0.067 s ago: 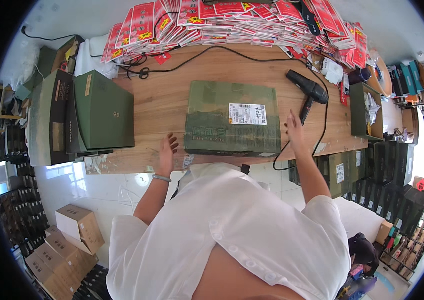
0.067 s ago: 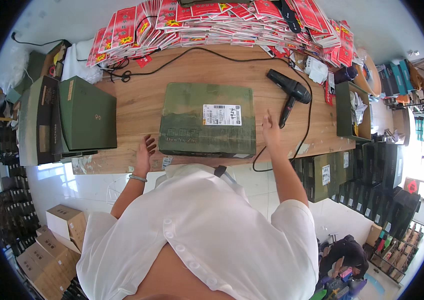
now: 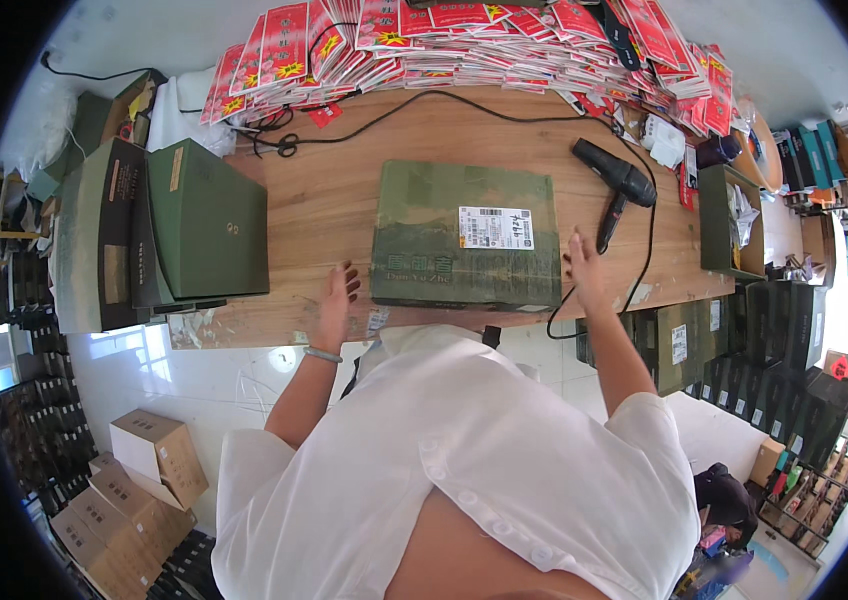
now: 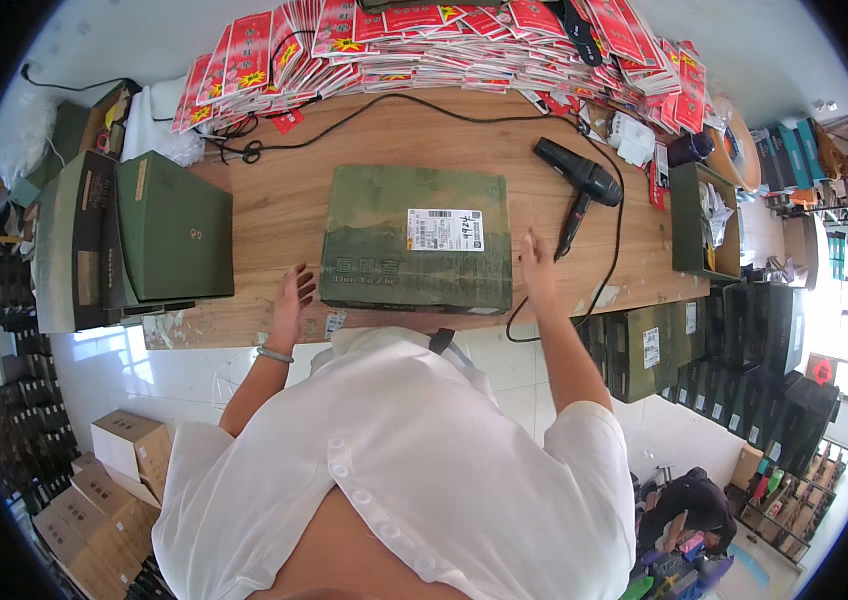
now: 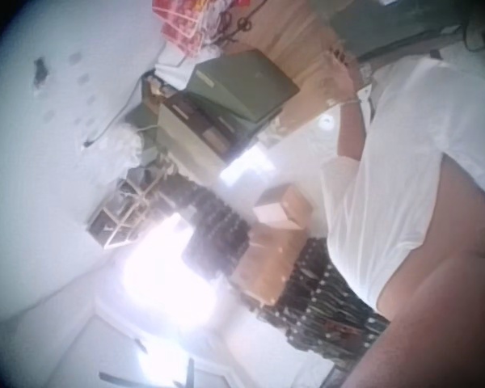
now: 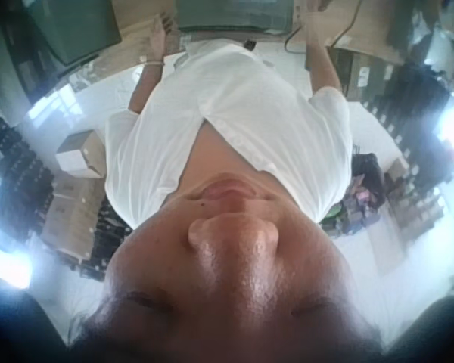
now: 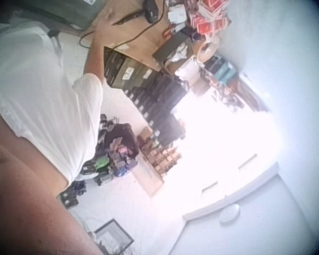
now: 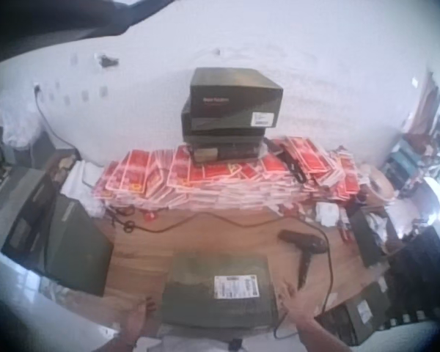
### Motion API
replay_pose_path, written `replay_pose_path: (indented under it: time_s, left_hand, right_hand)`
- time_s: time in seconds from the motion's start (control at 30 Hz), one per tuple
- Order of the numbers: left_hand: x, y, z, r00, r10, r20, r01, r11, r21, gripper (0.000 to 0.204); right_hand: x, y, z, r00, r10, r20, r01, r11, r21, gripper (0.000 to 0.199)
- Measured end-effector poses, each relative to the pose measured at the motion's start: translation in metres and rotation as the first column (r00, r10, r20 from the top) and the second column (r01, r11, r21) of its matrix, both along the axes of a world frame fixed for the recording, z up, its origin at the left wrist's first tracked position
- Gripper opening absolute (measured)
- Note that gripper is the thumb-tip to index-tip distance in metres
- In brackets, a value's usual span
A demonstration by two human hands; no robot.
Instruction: The person packs a green box with a patterned cloth and a red packet, closes the box, and uses a hairdryer to heat a label before pressing it down. The finished box is then placed on a stack of similar boxes.
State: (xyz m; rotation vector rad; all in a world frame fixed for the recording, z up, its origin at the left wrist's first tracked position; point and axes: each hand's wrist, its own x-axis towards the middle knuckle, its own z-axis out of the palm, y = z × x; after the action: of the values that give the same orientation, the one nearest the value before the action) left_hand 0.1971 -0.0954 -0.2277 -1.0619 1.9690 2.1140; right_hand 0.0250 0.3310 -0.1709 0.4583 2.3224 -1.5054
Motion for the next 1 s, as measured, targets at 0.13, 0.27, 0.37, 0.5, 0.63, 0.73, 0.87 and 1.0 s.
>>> replay_pose_path:
  time_s: [0.13, 0.27, 0.37, 0.5, 0.63, 0.73, 0.87, 1.0]
  left_hand:
    - [-0.032, 0.021, 0.004, 0.954, -0.293, -0.068, 0.267, 0.928, -0.259, 0.069]
    - [-0.051, 0.031, 0.014, 0.926, -0.372, -0.062, 0.345, 0.901, -0.262, 0.072]
    - [-0.054, 0.015, 0.002, 0.888, -0.441, -0.126, 0.415, 0.889, -0.193, 0.073]
    - [-0.052, -0.031, 0.007, 0.881, -0.404, -0.246, 0.378, 0.914, -0.148, 0.074]
    - [-0.049, -0.115, -0.028, 0.943, -0.328, -0.051, 0.309, 0.922, -0.232, 0.078]
    - [-0.075, -0.105, 0.114, 0.974, -0.001, -0.226, 0.018, 0.997, 0.077, 0.078]
    - [-0.073, -0.103, 0.215, 0.867, -0.397, -0.3, 0.247, 0.867, -0.432, 0.081]
    - [-0.07, -0.057, 0.227, 0.927, -0.366, 0.084, 0.209, 0.317, -0.925, 0.09]
  right_hand:
    - [0.047, -0.045, -0.017, 0.998, 0.031, -0.048, -0.02, 0.976, 0.216, 0.065]
    - [0.052, -0.047, -0.057, 0.998, -0.06, -0.031, 0.064, 0.987, 0.148, 0.07]
    - [0.057, -0.069, -0.015, 0.994, -0.105, -0.042, 0.111, 0.98, 0.164, 0.068]
    - [0.076, -0.085, 0.053, 0.978, 0.028, -0.207, -0.045, 0.996, -0.078, 0.066]
    - [0.101, -0.136, 0.134, 0.706, 0.519, -0.481, -0.399, 0.854, 0.334, 0.045]
    - [0.109, -0.154, 0.126, 0.689, 0.469, -0.553, -0.357, 0.883, 0.304, 0.039]
    - [0.075, -0.124, 0.073, 0.718, 0.429, -0.549, -0.288, 0.9, 0.327, 0.038]
    - [0.003, -0.029, -0.015, 0.822, 0.324, -0.468, 0.067, 0.762, 0.644, 0.056]
